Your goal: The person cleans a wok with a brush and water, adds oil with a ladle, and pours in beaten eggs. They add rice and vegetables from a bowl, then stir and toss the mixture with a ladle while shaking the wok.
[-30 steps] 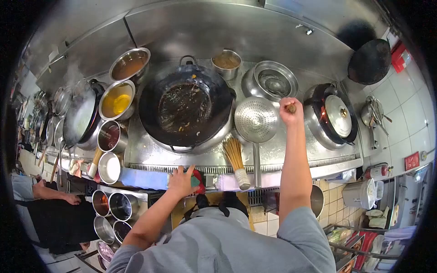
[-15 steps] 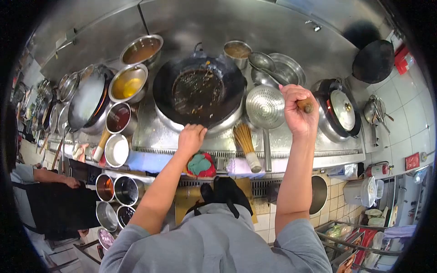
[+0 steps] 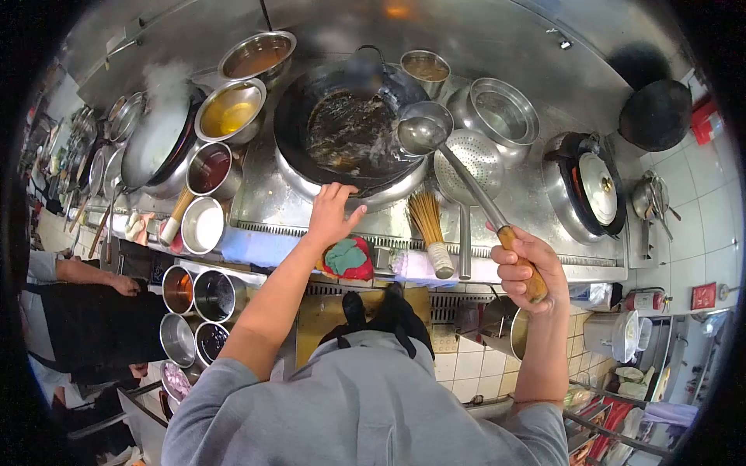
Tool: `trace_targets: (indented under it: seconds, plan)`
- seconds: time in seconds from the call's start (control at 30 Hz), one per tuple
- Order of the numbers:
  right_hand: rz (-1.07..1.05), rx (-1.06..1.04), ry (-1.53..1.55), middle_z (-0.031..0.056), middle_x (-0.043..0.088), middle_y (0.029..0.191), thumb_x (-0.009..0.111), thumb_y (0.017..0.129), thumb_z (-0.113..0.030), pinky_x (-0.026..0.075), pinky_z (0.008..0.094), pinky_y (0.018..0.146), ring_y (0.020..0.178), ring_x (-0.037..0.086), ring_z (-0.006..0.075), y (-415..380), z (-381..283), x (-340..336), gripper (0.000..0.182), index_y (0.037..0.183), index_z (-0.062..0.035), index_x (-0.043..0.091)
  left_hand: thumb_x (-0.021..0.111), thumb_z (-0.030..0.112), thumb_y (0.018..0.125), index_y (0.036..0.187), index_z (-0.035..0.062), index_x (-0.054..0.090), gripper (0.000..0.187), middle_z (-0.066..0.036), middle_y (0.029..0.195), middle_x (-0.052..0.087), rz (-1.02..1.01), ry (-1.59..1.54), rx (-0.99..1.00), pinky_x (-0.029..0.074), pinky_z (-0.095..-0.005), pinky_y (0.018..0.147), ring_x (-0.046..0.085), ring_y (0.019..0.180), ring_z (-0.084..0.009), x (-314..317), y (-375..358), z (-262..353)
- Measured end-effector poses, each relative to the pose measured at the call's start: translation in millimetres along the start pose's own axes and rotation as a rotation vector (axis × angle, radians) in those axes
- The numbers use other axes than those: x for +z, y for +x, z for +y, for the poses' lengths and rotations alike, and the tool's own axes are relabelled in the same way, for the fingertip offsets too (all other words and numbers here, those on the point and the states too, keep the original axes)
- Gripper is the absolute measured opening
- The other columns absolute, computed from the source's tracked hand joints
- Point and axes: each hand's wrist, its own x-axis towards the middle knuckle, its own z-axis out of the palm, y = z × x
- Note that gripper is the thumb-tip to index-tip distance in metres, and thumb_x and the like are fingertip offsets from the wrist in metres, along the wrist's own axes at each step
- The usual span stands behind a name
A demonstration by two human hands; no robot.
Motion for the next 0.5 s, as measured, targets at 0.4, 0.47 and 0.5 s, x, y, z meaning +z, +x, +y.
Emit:
trace_targets:
  seconds: [0.4,0.47,0.5]
  plan:
    - [0.39,-0.411,-1.047,0.0005,0.048,0.065,0.053,0.092,-0.005,0.036,0.0245,0.041,0.045,0.043,0.0086,57.2,0.9,-70.1,0.058,0.145,-0.0072,0.03,0.057,0.013,0.095,0.099,0.0027,0.06,0.011,-0.003,0.088,0.062,0.191,-0.786,-0.688,0.047,-0.0239,0.07,0.057,0.077,-0.0096,-13.9,-209.3,8.1]
    - [0.369,-0.541,-1.015,0.0004,0.048,0.062,0.055,0.092,-0.007,0.036,0.0239,0.041,0.044,0.045,0.0093,78.8,-65.0,-44.5,0.052,0.14,-0.0029,0.036,0.061,0.019,0.093,0.099,0.0033,0.06,0.017,-0.002,0.083,0.059,0.136,-0.799,-0.75,0.047,-0.0238,0.066,0.056,0.075,-0.0095,1.7,-245.3,-10.0]
    - [0.323,-0.621,-0.833,0.0016,0.051,0.065,0.055,0.091,-0.007,0.037,0.0246,0.041,0.044,0.045,0.0099,95.6,-100.9,-31.2,0.046,0.134,-0.001,0.041,0.061,0.019,0.093,0.1,0.0039,0.06,0.016,-0.002,0.083,0.06,0.108,-0.819,-0.789,0.049,-0.0247,0.069,0.057,0.075,-0.0105,11.7,-258.2,-20.2]
